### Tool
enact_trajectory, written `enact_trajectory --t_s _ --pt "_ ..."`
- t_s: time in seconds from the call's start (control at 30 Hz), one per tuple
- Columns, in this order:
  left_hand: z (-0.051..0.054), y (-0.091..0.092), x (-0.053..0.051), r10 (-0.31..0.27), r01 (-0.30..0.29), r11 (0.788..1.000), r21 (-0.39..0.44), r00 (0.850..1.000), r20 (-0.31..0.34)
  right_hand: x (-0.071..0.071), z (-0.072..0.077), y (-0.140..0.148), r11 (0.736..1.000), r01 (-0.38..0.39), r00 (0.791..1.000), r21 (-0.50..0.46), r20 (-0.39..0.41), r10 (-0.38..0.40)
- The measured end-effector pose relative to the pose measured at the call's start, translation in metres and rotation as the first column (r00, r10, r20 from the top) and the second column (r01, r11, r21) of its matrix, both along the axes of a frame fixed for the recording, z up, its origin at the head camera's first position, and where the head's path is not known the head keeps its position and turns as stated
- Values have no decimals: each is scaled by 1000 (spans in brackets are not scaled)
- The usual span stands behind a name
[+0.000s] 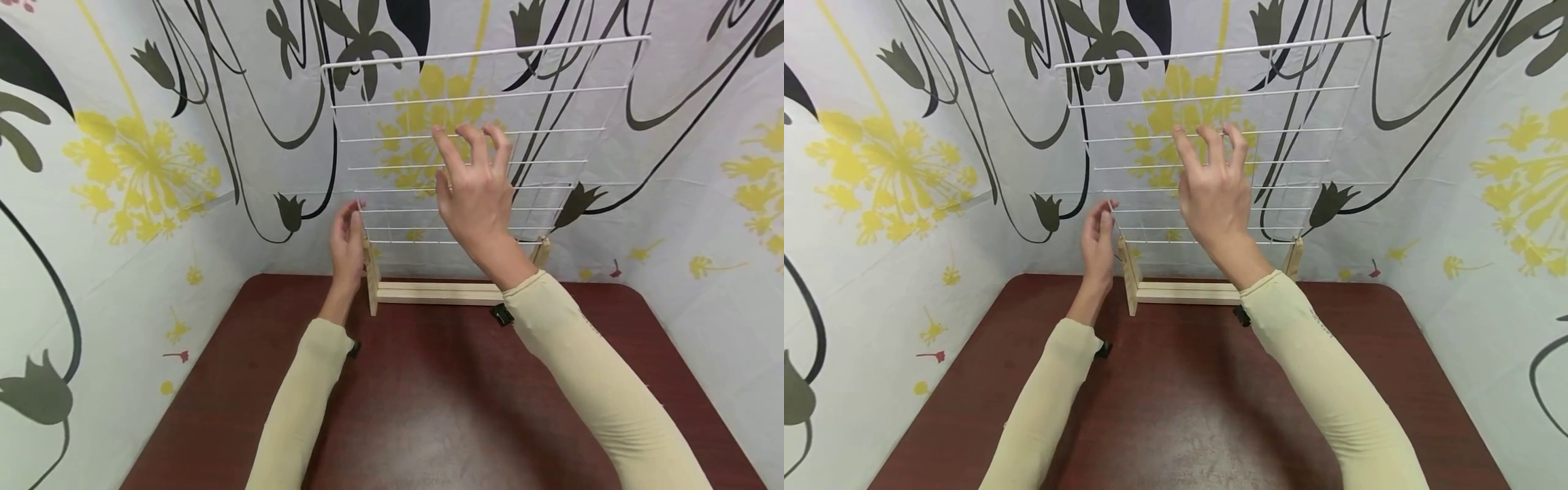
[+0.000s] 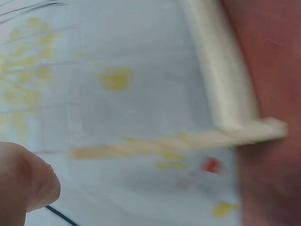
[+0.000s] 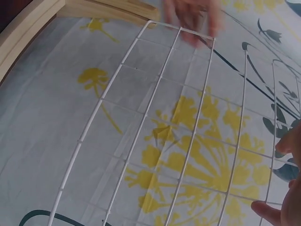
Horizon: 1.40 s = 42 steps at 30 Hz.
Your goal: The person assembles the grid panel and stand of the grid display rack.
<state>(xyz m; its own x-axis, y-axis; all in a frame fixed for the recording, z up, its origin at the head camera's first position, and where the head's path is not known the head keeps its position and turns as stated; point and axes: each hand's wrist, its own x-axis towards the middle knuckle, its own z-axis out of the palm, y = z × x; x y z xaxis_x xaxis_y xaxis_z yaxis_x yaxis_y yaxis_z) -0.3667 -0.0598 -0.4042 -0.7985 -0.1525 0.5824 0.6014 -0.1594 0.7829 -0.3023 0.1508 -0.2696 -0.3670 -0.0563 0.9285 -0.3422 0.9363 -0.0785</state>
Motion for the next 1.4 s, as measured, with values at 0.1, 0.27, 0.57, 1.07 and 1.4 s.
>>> enact_trajectory --t_s 0.1,0.27,0.57,1.07,1.4 --pt "38 9 4 -9 13 999 47 995 -96 0 -1 1 1000 -9 1000 7 -4 9" --pt "91 21 5 28 -14 995 103 991 -131 0 -3 4 999 -31 999 26 -3 31" --pt "138 21 2 -59 62 972 227 998 -21 7 -2 17 994 -49 999 99 12 48" --pt "145 19 -5 -125 100 913 395 991 40 20 21 59 884 27 954 -466 -252 -162" --pt "146 18 -10 -119 93 908 408 992 39 22 55 95 573 -48 994 -818 17 109"
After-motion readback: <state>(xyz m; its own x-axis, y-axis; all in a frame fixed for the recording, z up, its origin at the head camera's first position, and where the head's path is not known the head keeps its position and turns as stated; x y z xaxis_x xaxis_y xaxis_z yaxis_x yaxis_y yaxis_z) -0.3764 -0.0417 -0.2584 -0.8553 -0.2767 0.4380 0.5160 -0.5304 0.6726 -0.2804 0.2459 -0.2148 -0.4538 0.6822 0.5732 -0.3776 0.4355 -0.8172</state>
